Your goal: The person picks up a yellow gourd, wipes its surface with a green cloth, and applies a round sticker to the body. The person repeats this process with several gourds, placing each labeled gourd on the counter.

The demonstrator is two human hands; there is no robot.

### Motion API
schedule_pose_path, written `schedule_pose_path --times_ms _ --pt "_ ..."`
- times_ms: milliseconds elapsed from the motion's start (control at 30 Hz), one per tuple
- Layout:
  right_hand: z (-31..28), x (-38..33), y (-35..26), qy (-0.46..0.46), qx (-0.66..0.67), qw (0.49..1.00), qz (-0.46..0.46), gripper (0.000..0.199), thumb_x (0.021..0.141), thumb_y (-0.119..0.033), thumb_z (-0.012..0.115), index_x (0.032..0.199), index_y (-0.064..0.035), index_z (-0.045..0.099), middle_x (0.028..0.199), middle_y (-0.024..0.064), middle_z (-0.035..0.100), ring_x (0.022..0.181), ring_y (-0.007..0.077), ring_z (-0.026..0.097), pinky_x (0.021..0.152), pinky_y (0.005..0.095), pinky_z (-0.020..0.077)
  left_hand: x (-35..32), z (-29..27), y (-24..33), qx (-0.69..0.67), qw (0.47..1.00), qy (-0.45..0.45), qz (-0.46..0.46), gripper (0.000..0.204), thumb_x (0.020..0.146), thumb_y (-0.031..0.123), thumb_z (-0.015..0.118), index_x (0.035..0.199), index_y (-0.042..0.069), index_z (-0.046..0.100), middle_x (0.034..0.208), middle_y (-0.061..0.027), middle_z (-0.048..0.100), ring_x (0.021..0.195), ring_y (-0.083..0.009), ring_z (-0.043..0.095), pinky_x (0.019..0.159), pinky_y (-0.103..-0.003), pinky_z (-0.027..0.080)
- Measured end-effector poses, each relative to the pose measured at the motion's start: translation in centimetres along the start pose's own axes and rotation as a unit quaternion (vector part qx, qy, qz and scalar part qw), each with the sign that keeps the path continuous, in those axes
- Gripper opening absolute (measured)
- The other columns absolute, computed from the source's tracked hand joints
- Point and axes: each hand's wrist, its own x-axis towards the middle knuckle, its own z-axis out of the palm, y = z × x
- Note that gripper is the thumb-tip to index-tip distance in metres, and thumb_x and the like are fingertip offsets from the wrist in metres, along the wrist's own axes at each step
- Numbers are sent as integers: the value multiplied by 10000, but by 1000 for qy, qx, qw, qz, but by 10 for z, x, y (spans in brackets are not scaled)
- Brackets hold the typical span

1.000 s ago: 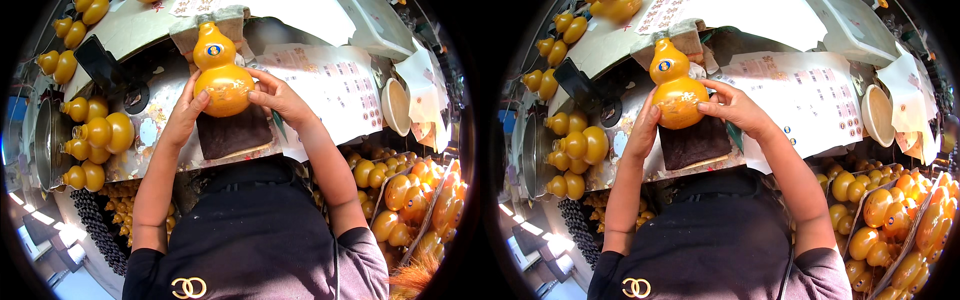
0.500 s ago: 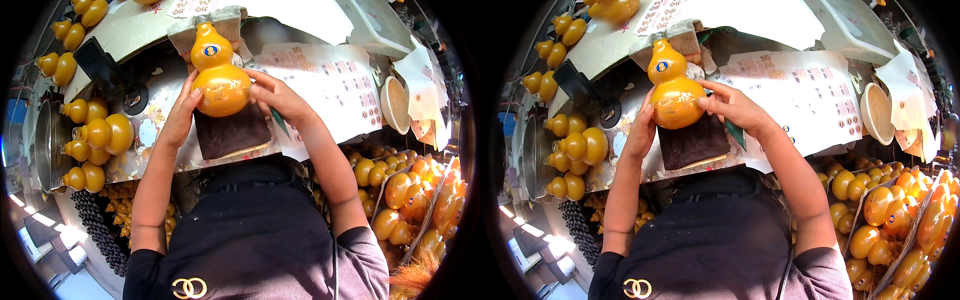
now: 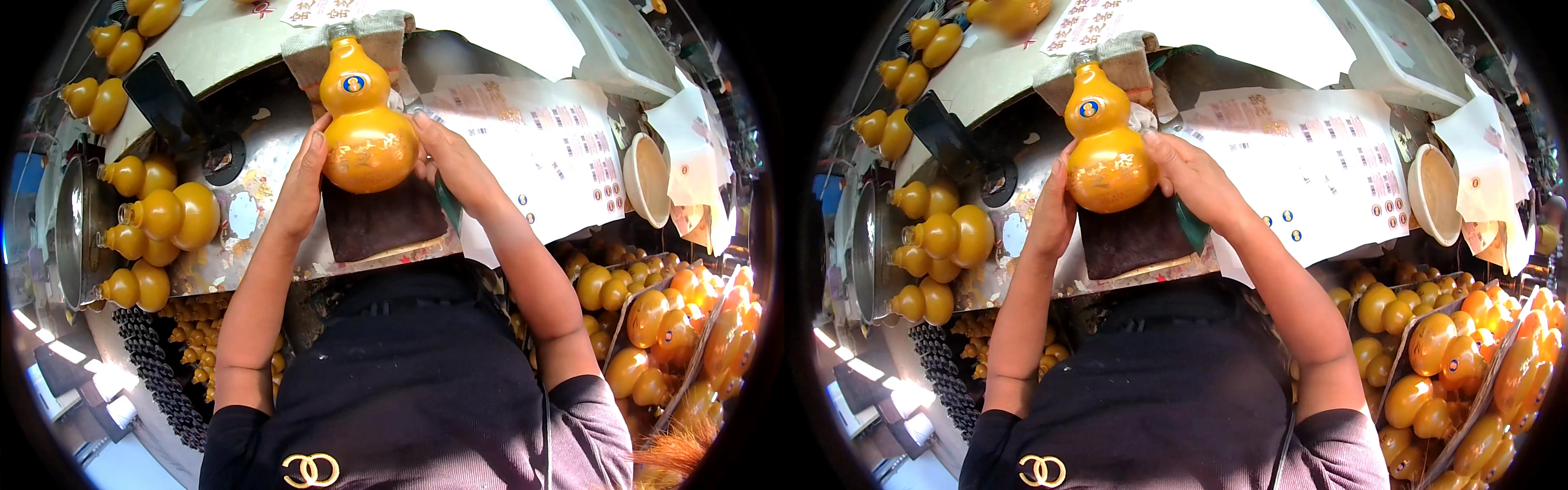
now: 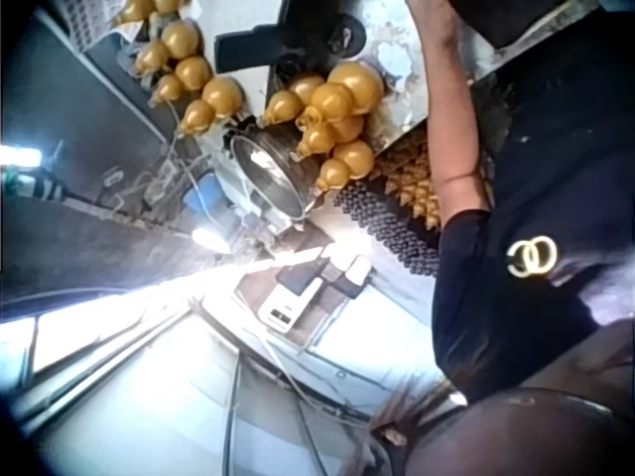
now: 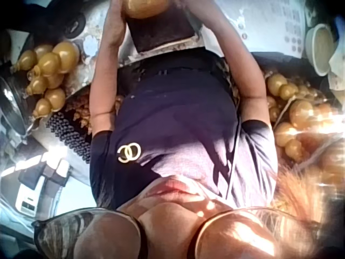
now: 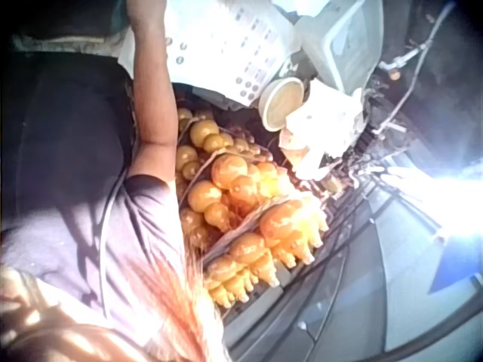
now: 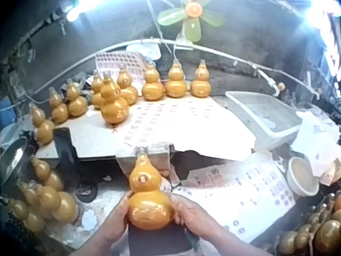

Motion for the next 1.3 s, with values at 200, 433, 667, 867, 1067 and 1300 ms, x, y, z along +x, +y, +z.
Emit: schedule_pose_path --times_ms 200,433,667,867,1067,1300 --pt "4 1 -3 -11 -15 1000 -14 551 944 -482 550 1239 -17 578 809 -21 526 686 51 425 611 205 368 -2 11 6 7 1000 5 -17 665 985 493 437 1409 -3 311 1329 -115 490 1247 -174 463 1061 -295 332" --pt "2 1 1 -12 6 1000 -9 532 956 -472 536 1228 -18 585 797 -31 519 677 52 411 599 203 361 -2 13 3 6 1000 25 -13 608 1017 456 359 1406 -8 318 1320 -134 504 1240 -182 478 1062 -301 339" --pt "-5 0 5 -2 35 998 44 548 964 -481 516 1277 -33 560 776 -27 514 667 54 420 610 208 371 -1 1 -3 37 999 27 -17 654 1018 529 242 1446 40 320 1390 -100 457 1321 -183 404 1119 -330 273" --pt "-7 -12 13 -14 35 999 -14 590 927 -403 619 1372 -41 485 722 -41 515 685 49 465 630 196 386 -7 8 -5 74 996 6 40 765 973 585 360 1466 13 239 1396 -136 442 1308 -207 422 1104 -329 292" --pt "-15 -6 18 -48 83 995 -1 633 872 -313 716 1380 -24 472 772 -40 581 727 40 495 637 191 401 -6 6 -3 58 998 -14 25 784 959 589 402 1473 25 221 1403 -134 429 1323 -209 405 1112 -335 277" --pt "-9 -5 10 -27 69 997 3 624 874 -356 706 1347 -8 497 798 -10 614 729 47 518 637 192 415 -7 7 -2 40 999 -9 21 740 987 556 349 1470 11 220 1419 -136 410 1336 -210 388 1117 -334 269"
